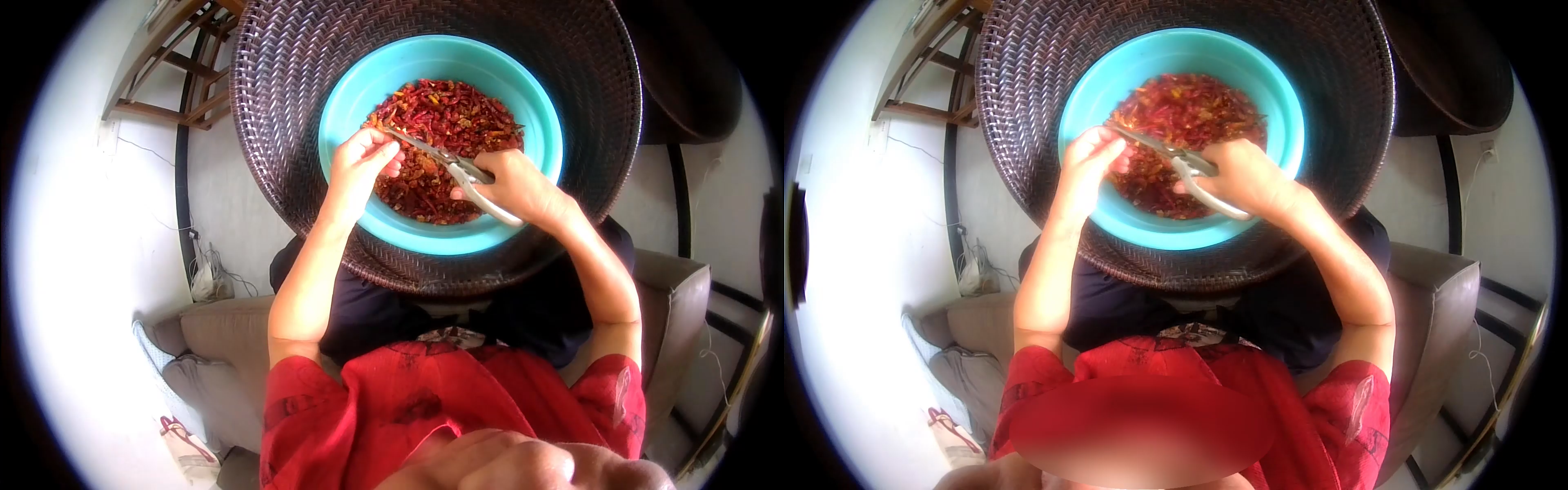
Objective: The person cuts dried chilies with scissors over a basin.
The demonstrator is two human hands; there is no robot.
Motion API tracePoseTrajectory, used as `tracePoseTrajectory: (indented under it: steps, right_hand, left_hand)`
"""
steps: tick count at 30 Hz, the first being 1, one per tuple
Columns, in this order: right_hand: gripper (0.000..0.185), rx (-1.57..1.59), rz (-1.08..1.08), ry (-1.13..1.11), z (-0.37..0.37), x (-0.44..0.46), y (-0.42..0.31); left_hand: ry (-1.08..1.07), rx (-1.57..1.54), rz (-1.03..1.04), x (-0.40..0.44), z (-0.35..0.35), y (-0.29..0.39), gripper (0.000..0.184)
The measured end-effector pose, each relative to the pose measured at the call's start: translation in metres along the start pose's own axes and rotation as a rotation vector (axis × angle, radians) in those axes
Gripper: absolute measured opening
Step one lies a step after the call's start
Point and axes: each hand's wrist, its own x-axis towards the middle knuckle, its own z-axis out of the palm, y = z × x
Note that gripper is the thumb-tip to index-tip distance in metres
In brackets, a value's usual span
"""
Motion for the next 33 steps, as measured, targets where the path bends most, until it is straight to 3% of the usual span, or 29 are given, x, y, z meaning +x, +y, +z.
tracePoseTrajectory:
  steps: [7,9,12,16,24,33]
  right_hand:
    - [0.052,-0.031,0.024,-0.062,0.001,0.005,0.002]
    - [0.055,-0.066,-0.062,0.024,0.007,0.010,0.006]
    - [0.058,0.011,-0.134,0.041,0.011,0.014,0.004]
    - [0.052,-0.001,-0.020,-0.015,0.008,0.012,0.000]
    - [0.067,-0.097,0.022,-0.049,0.001,0.008,0.008]
    - [0.066,-0.108,-0.055,-0.006,0.005,0.009,0.003]
  left_hand:
    - [-0.043,0.106,-0.011,0.003,-0.006,-0.006,0.011]
    - [-0.035,-0.027,-0.107,0.003,-0.003,-0.001,0.006]
    - [-0.039,-0.041,-0.075,0.005,-0.003,-0.003,0.006]
    - [-0.052,-0.032,-0.042,0.002,-0.004,-0.004,0.007]
    - [-0.020,-0.037,-0.027,0.001,-0.001,-0.002,0.008]
    - [0.010,-0.042,-0.011,0.001,0.001,-0.002,0.009]
